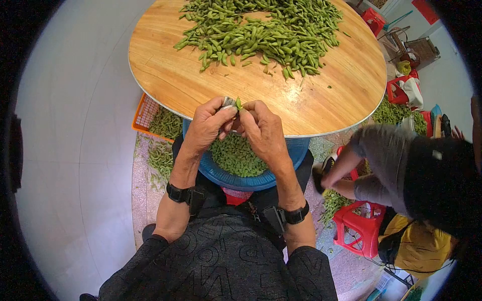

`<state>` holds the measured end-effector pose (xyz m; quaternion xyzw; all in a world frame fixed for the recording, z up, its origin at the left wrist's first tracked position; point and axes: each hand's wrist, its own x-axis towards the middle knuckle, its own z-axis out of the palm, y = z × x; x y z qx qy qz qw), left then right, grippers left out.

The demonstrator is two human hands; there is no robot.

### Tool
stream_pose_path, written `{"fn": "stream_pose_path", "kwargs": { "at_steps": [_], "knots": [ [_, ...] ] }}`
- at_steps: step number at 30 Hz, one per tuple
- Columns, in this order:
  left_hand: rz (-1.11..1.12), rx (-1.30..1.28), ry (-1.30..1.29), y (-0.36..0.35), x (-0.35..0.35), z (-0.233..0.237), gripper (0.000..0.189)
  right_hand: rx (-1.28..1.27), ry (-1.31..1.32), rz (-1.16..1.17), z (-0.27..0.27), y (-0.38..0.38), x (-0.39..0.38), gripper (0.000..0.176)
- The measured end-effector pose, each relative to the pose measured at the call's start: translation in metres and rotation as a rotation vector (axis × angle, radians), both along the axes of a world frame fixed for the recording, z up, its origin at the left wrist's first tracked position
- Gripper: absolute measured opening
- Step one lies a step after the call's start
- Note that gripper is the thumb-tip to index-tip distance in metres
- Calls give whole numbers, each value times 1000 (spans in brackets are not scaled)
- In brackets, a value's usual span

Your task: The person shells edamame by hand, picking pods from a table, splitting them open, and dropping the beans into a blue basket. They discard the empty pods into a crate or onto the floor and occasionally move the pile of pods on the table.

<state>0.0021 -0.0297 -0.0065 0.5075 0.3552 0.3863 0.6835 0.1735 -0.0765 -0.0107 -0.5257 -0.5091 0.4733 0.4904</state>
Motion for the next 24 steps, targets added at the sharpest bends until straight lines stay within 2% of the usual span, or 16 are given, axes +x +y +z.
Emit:
{"fn": "stream_pose_path", "kwargs": {
  "at_steps": [2,4,8,10,13,17,19,24],
  "knots": [
    [-7,4,14,-1,-1,1,16,-17,-41,18,2,1,4,24],
    [-36,-42,-28,1,-3,0,16,-86,137,94,3,4,8,28],
    [-70,-76,-64,4,-8,2,13,-123,232,108,8,6,12,27],
    [-95,-96,-87,6,-8,1,13,-289,348,163,14,9,20,26],
    [-84,-76,-112,8,-6,-1,14,-320,449,222,12,14,26,26],
    [-55,-28,-84,8,-2,-5,14,-292,430,142,8,18,11,29],
    [5,7,-50,6,2,-3,15,-163,353,51,7,17,2,31],
    [46,28,-48,5,6,-1,19,-162,294,-1,21,12,-7,34]
  ]
}}
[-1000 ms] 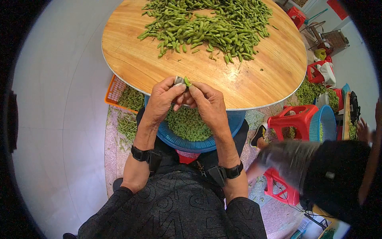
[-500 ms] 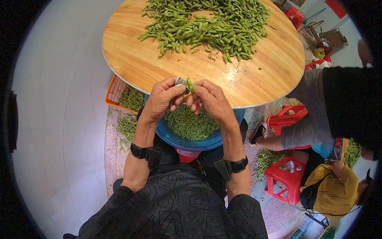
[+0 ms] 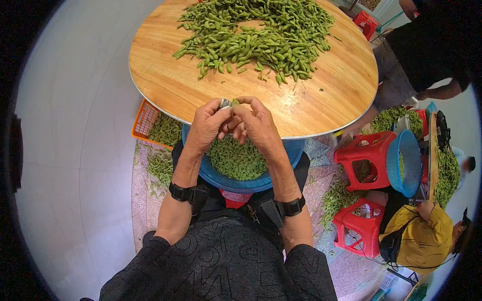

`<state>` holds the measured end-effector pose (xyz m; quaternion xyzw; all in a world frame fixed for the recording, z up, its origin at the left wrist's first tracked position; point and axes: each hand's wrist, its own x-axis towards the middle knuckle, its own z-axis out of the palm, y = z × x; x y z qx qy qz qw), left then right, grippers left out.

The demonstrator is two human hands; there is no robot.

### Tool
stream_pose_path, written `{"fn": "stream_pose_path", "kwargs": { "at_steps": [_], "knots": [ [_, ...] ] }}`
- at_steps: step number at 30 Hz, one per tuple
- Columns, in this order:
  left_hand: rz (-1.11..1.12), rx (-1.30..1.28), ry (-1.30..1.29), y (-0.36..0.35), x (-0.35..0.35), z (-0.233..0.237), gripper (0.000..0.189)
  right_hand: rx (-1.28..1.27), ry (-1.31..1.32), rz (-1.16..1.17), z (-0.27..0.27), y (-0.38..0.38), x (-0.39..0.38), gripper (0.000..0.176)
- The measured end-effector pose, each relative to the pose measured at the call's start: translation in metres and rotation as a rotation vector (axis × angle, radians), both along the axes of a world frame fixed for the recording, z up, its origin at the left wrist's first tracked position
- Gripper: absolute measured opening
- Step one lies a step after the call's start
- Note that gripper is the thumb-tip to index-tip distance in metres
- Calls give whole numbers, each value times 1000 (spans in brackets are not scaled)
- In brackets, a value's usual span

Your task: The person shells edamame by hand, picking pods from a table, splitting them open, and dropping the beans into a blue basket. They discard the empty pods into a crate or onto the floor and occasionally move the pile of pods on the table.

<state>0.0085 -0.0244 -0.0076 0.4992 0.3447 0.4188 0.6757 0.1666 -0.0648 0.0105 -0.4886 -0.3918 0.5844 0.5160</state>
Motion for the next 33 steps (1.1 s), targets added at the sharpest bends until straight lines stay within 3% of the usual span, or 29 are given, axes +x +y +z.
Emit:
{"fn": "stream_pose_path", "kwargs": {
  "at_steps": [2,11,20,33],
  "knots": [
    [2,6,14,0,0,-1,19,15,-62,1,0,-1,2,34],
    [-54,12,-9,-2,-1,0,14,-58,234,1,-8,7,7,25],
    [9,71,78,-5,3,-5,13,-65,69,-117,-6,7,-2,15],
    [38,185,153,-5,7,-6,16,-53,-210,38,-7,14,13,25]
  ]
}}
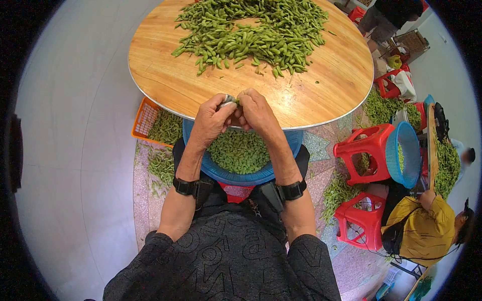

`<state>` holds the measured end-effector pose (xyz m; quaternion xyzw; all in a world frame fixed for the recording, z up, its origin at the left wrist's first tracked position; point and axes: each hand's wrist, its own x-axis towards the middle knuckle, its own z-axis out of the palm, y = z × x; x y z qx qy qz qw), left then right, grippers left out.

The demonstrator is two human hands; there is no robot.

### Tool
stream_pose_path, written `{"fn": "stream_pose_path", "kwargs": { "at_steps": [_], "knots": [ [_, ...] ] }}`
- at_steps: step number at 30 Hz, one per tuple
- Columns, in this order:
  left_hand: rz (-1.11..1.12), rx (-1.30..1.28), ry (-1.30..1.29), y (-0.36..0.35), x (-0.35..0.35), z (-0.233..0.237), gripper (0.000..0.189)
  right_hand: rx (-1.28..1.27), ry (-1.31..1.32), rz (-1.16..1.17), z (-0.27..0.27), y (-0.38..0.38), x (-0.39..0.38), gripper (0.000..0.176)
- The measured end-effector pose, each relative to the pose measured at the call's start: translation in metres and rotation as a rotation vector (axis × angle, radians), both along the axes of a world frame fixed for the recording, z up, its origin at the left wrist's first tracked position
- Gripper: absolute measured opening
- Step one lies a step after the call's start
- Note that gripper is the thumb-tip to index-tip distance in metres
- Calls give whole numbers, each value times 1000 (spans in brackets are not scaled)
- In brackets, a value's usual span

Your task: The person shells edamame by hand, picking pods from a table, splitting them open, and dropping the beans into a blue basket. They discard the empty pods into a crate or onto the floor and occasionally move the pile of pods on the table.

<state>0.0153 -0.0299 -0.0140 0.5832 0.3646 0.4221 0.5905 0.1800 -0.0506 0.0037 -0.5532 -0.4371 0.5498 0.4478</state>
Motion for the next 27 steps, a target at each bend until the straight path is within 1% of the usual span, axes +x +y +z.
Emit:
{"fn": "stream_pose_path", "kwargs": {
  "at_steps": [2,4,5,7,8,10,20,23,25,27],
  "knots": [
    [-2,-4,-11,0,-1,2,16,10,4,14,-2,0,1,25],
    [-39,-122,-65,1,-5,9,16,27,110,9,-5,0,2,24],
    [-38,-121,-64,2,-6,7,16,28,111,10,-6,0,4,24],
    [-48,-136,-118,4,-7,5,14,-11,128,71,-5,1,6,24],
    [-49,-136,-117,4,-7,4,14,-11,128,70,-6,1,6,24],
    [-47,-150,-118,4,-8,5,15,-16,218,-5,-4,-1,4,21],
    [-111,-178,-145,5,-11,3,13,-5,198,-3,-7,2,3,16],
    [-93,-163,-114,4,-10,3,13,-12,197,-63,-3,2,-1,14],
    [-95,-159,-101,5,-9,3,12,-5,168,-13,-3,4,2,15],
    [-98,-159,-97,5,-10,4,11,-9,171,-17,-6,6,2,16]
  ]
}}
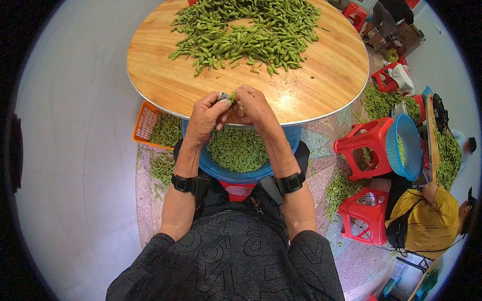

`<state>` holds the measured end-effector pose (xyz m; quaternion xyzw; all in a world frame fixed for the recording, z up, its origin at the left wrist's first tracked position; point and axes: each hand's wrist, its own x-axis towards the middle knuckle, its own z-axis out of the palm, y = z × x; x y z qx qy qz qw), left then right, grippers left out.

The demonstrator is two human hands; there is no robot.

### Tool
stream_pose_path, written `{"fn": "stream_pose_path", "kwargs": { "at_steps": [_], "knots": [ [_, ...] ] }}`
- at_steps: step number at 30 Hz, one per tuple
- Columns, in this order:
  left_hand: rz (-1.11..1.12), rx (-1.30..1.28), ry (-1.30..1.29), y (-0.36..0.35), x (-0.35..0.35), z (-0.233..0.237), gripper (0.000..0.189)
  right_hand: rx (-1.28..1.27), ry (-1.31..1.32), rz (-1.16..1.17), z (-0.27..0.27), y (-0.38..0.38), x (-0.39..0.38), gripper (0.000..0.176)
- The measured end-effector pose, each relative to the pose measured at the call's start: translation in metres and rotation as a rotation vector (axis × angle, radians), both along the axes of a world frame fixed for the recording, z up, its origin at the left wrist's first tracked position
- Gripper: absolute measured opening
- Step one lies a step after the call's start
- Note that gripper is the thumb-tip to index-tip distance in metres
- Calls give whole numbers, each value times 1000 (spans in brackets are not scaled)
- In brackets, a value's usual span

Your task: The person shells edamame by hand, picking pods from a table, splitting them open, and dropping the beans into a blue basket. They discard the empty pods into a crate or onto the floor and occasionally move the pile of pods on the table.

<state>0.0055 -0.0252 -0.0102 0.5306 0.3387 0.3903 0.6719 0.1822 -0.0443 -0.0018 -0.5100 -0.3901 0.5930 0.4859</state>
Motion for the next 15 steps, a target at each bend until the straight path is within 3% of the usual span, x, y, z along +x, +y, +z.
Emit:
{"fn": "stream_pose_path", "kwargs": {
  "at_steps": [8,11,15],
  "knots": [
    [18,-9,-53,2,-3,1,11,-4,77,55,5,-5,5,9],
    [-21,-41,-102,4,-7,2,11,-13,125,105,4,-8,11,12],
    [91,-93,-201,1,-15,3,14,14,128,168,1,-14,16,26]
  ]
}}
